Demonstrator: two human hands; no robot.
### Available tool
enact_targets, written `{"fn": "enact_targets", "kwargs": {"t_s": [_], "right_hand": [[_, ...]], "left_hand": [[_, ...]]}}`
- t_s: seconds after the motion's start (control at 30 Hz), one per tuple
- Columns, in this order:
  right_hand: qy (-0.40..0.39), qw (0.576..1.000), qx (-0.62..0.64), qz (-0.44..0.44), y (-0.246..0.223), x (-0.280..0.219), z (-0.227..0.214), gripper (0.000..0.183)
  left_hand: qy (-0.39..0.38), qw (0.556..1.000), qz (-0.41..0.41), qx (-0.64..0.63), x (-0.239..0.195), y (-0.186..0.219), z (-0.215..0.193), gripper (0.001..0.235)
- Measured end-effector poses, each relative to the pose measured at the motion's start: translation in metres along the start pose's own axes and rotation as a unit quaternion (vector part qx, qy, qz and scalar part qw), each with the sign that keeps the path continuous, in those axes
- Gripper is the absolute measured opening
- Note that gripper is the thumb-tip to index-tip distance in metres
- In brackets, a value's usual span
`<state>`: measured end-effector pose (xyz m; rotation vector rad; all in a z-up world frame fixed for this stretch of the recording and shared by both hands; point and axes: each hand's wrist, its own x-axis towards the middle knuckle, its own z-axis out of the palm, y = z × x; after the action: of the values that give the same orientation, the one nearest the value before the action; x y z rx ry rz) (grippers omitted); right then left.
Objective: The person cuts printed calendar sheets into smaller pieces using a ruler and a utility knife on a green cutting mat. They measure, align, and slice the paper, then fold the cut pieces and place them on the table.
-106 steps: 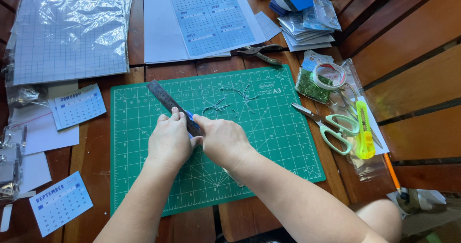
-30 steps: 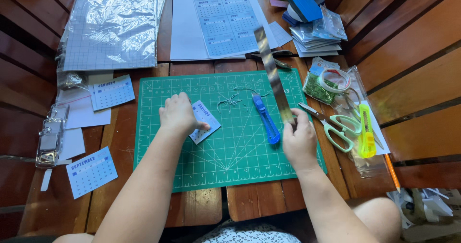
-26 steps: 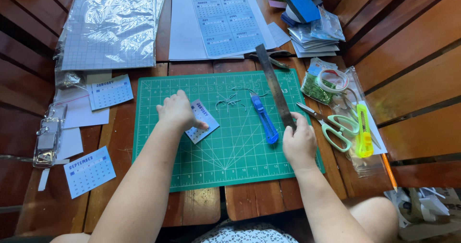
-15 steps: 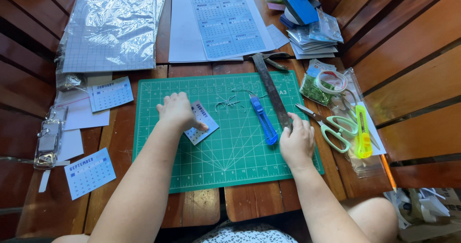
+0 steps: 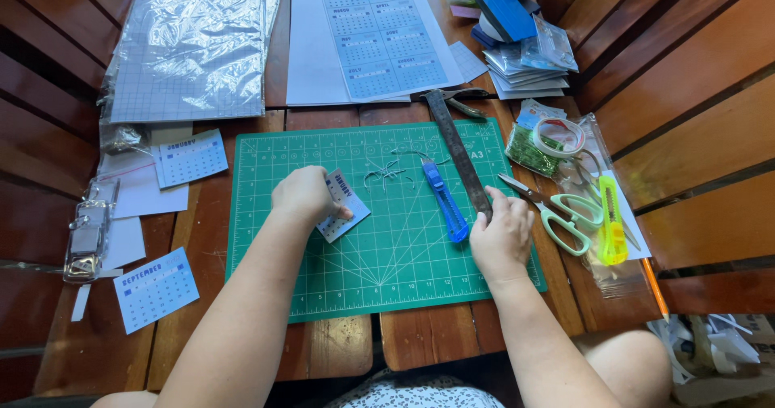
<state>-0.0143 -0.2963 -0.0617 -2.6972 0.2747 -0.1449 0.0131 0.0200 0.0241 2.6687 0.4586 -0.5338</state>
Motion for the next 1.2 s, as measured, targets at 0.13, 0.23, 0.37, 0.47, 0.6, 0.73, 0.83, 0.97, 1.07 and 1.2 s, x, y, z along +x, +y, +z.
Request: {"fn": "enact_targets", "kwargs": {"t_s": [0.13, 0.23, 0.37, 0.47, 0.6, 0.73, 0.83, 0.97, 1.07, 1.2], "right_hand": [[0.104, 0.991, 0.020, -0.077, -0.021, -0.009, -0.004, 0.056], [0.122, 0.972, 0.136, -0.149, -0.053, -0.016, -0.002, 0.043], [-0.005, 0.933, 0.307, -0.190, -0.092, -0.023, 0.020, 0.036], [-0.125, 0.888, 0.412, -0.160, -0.116, -0.037, 0.026, 0.042], [-0.178, 0.814, 0.540, -0.119, -0.135, -0.052, 0.021, 0.041], [-0.170, 0.814, 0.534, -0.153, -0.133, -0.054, 0.003, 0.046], [-0.196, 0.816, 0.516, -0.172, -0.126, -0.054, -0.008, 0.046], [-0.248, 0.816, 0.490, -0.180, -0.129, -0.055, -0.020, 0.042], [-0.245, 0.815, 0.492, -0.184, -0.133, -0.051, -0.025, 0.034], [-0.246, 0.801, 0.518, -0.172, -0.135, -0.048, -0.028, 0.027]], "left_hand": [[-0.015, 1.000, 0.016, -0.019, -0.005, -0.005, -0.006, 0.071], [-0.020, 0.999, 0.029, -0.026, -0.003, -0.008, -0.005, 0.066], [-0.037, 0.990, 0.073, -0.114, -0.004, -0.017, -0.005, 0.061], [-0.047, 0.962, 0.114, -0.242, -0.007, -0.024, 0.006, 0.054], [-0.025, 0.896, 0.137, -0.421, -0.026, -0.030, 0.022, 0.043], [-0.010, 0.869, 0.127, -0.478, -0.046, -0.046, 0.037, 0.040], [-0.001, 0.826, 0.195, -0.528, -0.062, -0.054, 0.034, 0.048], [0.006, 0.858, 0.244, -0.451, -0.072, -0.053, 0.017, 0.054], [0.025, 0.865, 0.259, -0.428, -0.073, -0.055, 0.015, 0.032], [0.063, 0.843, 0.264, -0.465, -0.074, -0.060, 0.023, 0.025]]}}
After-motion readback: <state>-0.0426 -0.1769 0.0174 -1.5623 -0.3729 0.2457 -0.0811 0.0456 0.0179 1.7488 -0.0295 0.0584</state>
